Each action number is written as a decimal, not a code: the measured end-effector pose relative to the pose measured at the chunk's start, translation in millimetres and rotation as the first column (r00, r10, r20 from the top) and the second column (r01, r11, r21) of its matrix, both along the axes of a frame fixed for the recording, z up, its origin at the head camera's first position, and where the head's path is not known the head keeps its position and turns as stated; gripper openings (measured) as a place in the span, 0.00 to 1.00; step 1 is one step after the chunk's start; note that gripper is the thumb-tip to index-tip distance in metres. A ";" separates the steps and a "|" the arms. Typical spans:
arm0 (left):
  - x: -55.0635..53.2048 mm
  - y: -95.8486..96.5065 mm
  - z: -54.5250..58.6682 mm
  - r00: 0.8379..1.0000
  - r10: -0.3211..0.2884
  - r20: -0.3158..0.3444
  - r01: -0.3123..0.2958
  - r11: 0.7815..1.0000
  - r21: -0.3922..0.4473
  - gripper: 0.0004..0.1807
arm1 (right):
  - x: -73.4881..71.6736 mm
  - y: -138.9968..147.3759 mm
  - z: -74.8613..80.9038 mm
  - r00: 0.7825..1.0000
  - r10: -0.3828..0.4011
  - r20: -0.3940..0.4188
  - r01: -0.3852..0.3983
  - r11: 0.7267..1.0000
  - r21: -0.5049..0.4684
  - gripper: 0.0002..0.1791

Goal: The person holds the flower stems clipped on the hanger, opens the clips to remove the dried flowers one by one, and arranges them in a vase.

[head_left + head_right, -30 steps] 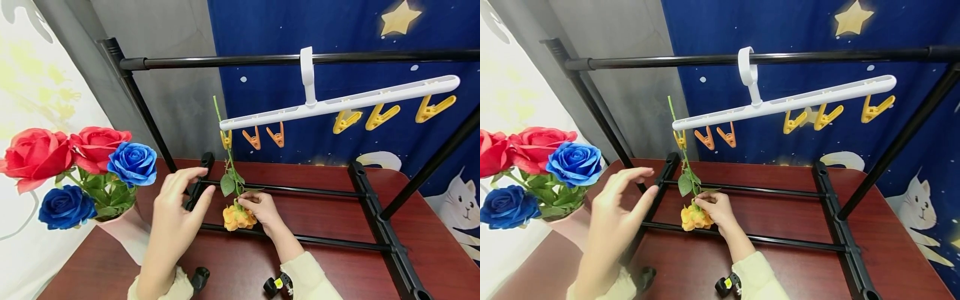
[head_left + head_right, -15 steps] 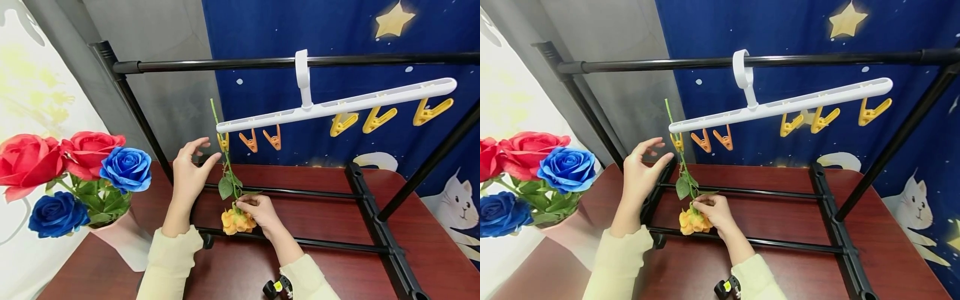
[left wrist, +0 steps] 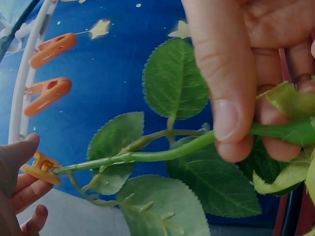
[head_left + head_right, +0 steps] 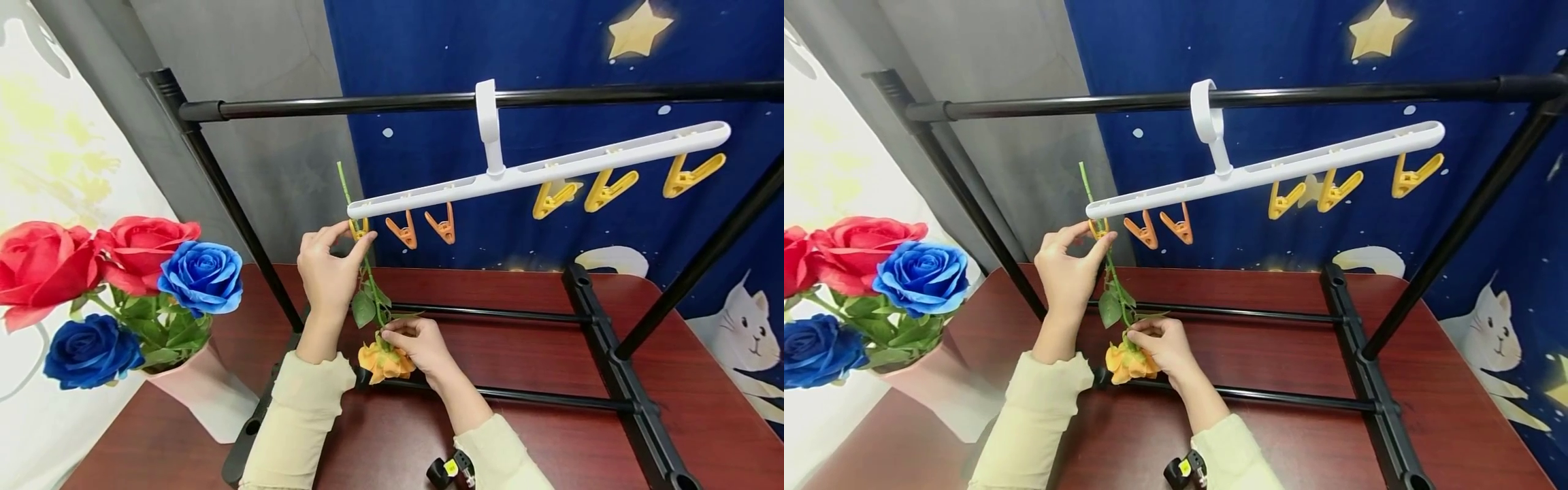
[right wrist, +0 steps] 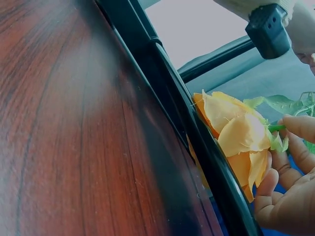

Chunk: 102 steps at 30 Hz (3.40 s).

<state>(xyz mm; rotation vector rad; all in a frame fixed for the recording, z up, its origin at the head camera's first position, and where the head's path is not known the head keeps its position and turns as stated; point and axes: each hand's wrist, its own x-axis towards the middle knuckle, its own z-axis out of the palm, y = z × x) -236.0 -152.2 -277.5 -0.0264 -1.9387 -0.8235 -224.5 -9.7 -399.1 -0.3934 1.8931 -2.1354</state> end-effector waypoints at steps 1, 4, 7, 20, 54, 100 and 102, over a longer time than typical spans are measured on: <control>0.1 1.0 -0.2 1.000 0.022 -0.005 -0.022 1.000 -0.004 0.22 | 0.6 -0.3 0.5 1.000 -0.001 -0.001 0.001 1.000 0.000 0.10; 0.4 2.6 -0.2 0.998 0.069 -0.010 -0.069 0.997 -0.018 0.23 | 2.1 -1.0 1.5 1.000 0.003 -0.007 -0.003 1.000 0.001 0.11; 1.9 2.8 1.7 0.996 0.093 -0.009 -0.094 0.995 -0.034 0.22 | 3.1 -0.9 1.8 1.000 0.015 -0.015 -0.015 1.000 0.005 0.11; 1.9 9.8 16.3 0.996 0.075 -0.048 -0.078 0.995 -0.061 0.16 | 9.4 0.5 12.2 1.000 -0.023 0.007 0.023 0.999 -0.025 0.12; 48.1 0.6 0.3 0.957 -0.104 0.269 0.133 0.987 -0.092 0.15 | 27.8 96.3 25.2 0.970 0.062 -0.236 0.003 0.964 0.265 0.07; 80.6 24.7 -8.3 0.518 -0.470 0.715 0.828 0.486 -0.280 0.03 | 55.2 108.3 67.1 0.875 0.300 -0.379 -0.141 0.908 0.395 0.06; 80.2 23.4 -8.7 0.520 -0.457 0.722 0.826 0.486 -0.287 0.03 | 54.8 107.4 66.7 0.879 0.322 -0.352 -0.172 0.902 0.396 0.06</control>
